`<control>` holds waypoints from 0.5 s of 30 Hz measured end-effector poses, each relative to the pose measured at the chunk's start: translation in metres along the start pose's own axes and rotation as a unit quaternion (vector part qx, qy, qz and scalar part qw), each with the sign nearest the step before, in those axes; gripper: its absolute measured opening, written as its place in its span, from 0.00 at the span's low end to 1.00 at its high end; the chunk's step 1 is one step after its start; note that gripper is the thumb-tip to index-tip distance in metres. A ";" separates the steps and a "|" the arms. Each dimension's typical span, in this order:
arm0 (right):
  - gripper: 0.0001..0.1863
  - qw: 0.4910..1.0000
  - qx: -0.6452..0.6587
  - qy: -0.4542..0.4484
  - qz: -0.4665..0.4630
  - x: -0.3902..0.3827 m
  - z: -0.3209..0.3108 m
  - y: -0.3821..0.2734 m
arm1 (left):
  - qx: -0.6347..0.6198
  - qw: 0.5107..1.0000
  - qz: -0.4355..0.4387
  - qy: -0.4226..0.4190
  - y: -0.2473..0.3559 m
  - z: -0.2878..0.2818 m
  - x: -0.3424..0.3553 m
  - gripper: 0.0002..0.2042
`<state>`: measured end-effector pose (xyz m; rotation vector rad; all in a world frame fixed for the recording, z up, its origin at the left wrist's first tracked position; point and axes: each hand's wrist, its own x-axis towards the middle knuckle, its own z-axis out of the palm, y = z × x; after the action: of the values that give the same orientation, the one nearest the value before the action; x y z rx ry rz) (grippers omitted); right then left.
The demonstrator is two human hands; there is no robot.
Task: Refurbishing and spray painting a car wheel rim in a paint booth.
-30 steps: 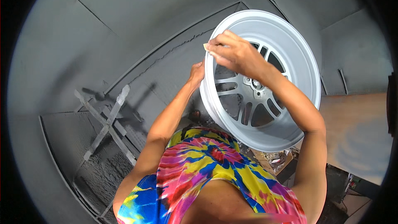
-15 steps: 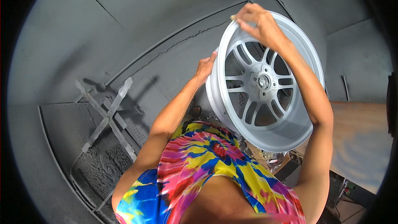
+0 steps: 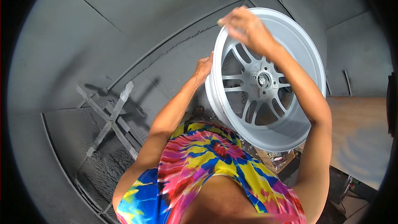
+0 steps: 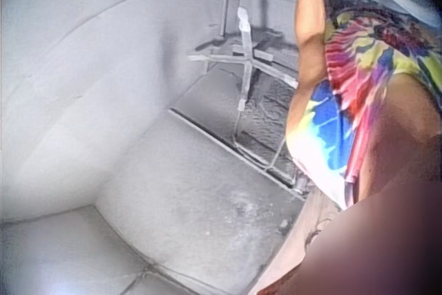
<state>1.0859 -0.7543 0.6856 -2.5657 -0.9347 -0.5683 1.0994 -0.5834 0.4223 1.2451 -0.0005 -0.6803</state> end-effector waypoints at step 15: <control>0.16 0.987 -0.156 0.035 -0.022 -0.016 0.006 0.022 | 0.009 1.000 -0.004 -0.014 -0.027 -0.020 0.036 0.16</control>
<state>1.0905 -0.7762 0.6687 -2.7804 -0.9453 -0.8731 1.1228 -0.5877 0.3791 1.2523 -0.0254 -0.7064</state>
